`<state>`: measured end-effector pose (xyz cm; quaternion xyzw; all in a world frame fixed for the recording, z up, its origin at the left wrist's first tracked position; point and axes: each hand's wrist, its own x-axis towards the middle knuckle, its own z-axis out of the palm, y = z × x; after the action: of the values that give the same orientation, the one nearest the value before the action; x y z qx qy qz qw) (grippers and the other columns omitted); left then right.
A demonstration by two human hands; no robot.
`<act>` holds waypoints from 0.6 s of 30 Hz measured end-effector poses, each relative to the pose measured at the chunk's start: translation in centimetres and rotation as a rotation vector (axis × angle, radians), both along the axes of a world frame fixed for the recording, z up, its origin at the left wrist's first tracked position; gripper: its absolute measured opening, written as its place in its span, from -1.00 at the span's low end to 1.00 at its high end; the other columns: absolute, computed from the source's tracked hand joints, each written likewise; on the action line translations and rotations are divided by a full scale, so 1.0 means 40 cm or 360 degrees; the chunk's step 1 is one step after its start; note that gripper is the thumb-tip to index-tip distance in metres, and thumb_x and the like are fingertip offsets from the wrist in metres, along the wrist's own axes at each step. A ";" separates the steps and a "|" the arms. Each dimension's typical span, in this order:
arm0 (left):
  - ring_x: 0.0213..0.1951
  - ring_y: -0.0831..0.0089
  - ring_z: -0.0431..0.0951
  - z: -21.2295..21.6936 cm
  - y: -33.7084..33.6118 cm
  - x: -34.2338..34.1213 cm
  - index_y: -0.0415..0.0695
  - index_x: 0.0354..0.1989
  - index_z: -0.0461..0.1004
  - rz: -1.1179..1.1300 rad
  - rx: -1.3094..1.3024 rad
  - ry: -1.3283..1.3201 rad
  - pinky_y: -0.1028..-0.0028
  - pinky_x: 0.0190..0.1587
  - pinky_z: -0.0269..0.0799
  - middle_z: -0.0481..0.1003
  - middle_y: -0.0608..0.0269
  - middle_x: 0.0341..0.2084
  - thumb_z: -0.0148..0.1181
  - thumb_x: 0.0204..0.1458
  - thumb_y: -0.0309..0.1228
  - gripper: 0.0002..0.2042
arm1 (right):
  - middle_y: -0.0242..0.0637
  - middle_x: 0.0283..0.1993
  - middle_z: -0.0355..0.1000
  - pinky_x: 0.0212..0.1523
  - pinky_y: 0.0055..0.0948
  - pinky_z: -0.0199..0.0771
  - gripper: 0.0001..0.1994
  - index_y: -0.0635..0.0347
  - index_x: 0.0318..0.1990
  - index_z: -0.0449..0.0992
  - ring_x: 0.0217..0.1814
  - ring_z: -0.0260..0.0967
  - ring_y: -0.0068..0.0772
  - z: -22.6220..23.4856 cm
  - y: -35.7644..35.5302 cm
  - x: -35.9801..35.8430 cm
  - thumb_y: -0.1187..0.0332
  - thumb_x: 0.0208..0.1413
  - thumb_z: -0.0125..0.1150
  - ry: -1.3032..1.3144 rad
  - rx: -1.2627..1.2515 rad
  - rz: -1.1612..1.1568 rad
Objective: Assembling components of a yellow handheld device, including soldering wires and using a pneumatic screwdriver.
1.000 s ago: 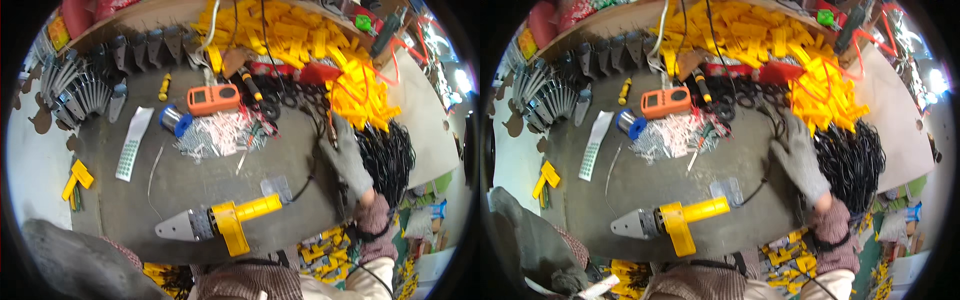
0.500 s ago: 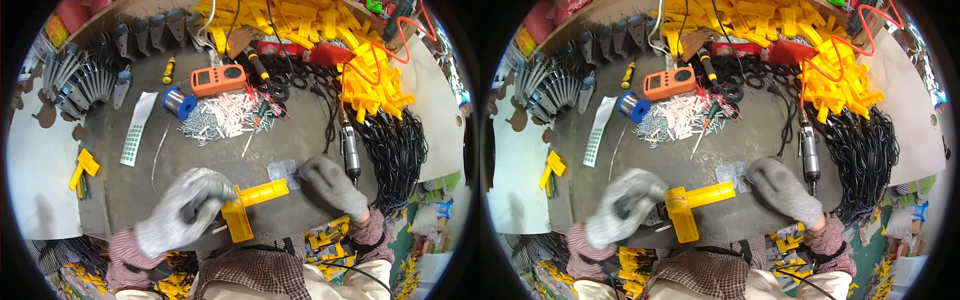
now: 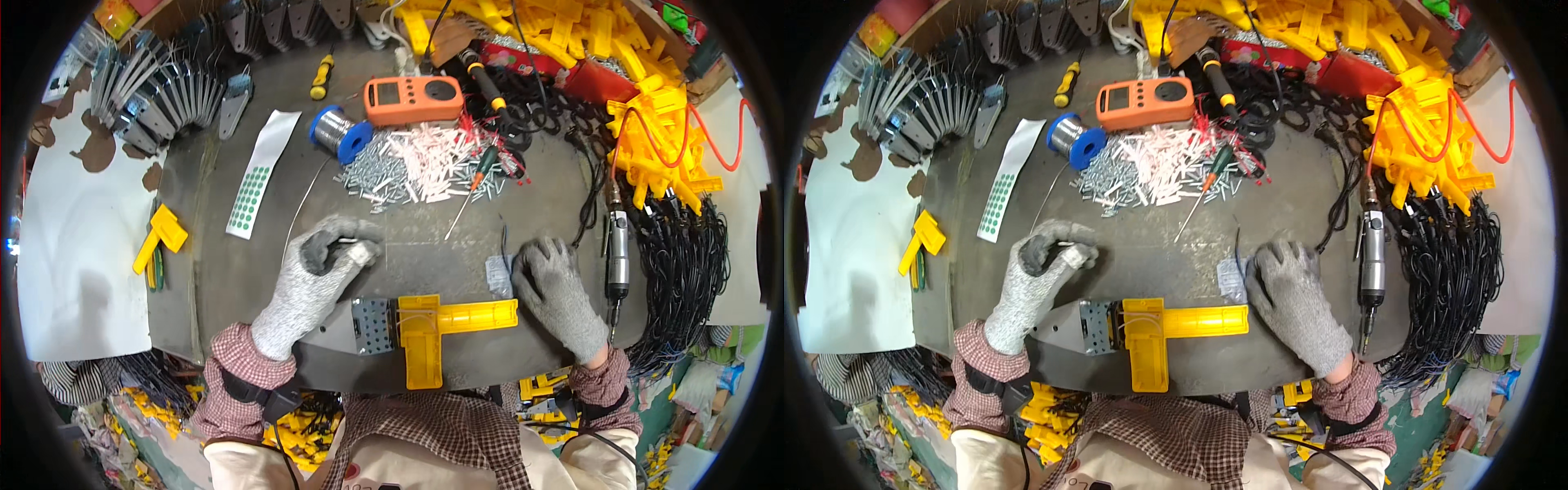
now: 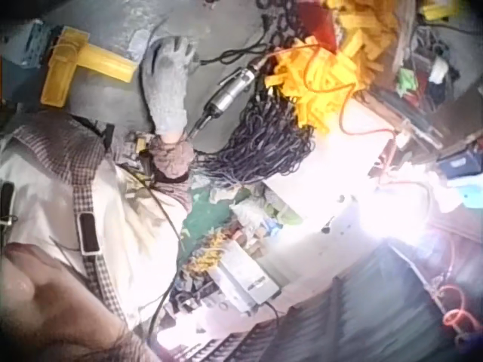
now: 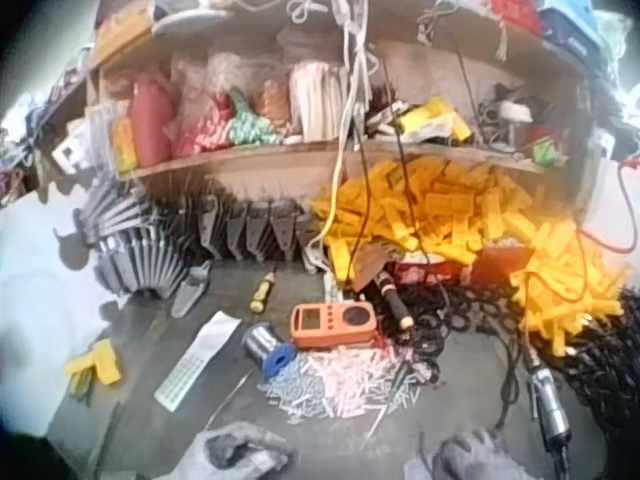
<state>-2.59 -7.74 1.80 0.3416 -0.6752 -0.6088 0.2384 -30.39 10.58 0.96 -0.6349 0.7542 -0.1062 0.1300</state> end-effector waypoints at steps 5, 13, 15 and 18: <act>-0.16 0.44 0.54 -0.024 0.053 0.054 -0.24 -0.12 0.49 -0.0085 -0.0273 -0.0126 0.41 -0.05 0.47 0.55 0.19 -0.24 0.06 0.30 -0.38 -0.82 | 0.00 -0.02 0.37 0.20 -0.06 0.22 -0.72 0.28 -0.04 0.45 0.12 0.28 0.10 0.023 -0.027 -0.001 0.36 0.13 0.21 -0.0114 -0.0150 -0.0041; -0.21 0.12 0.53 -0.130 0.145 0.209 -0.04 -0.29 0.55 -0.0252 -0.1342 -0.0125 0.15 -0.23 0.48 0.48 0.19 -0.21 0.24 -0.02 -0.45 -0.89 | -0.12 -0.07 0.41 0.00 -0.21 0.43 -0.72 0.18 -0.08 0.55 -0.02 0.39 -0.05 0.117 -0.111 0.096 0.55 0.01 0.25 -0.0535 -0.0589 0.0512; -0.27 0.13 0.54 -0.100 0.157 0.232 -0.06 -0.32 0.56 -0.0512 -0.1430 -0.0077 0.18 -0.29 0.50 0.50 0.15 -0.25 0.23 -0.11 -0.53 -0.85 | -0.14 -0.04 0.39 -0.01 -0.22 0.45 -0.72 0.12 -0.05 0.55 0.02 0.39 -0.07 0.086 -0.178 0.126 0.49 0.05 0.18 -0.0735 -0.0325 0.0958; -0.33 0.14 0.55 -0.056 0.168 0.202 -0.07 -0.37 0.56 -0.0819 -0.1503 0.0045 0.21 -0.33 0.52 0.51 0.12 -0.32 0.23 -0.20 -0.61 -0.81 | -0.12 0.01 0.34 -0.01 -0.24 0.47 -0.76 0.11 -0.06 0.52 0.09 0.37 -0.11 0.000 -0.177 0.202 0.38 0.12 0.07 -0.0755 -0.0425 0.1475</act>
<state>5.50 -1.03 -0.43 0.0124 -0.9342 -0.2821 0.2181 -22.31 3.51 0.95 -0.8709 0.3247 -0.2731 0.2481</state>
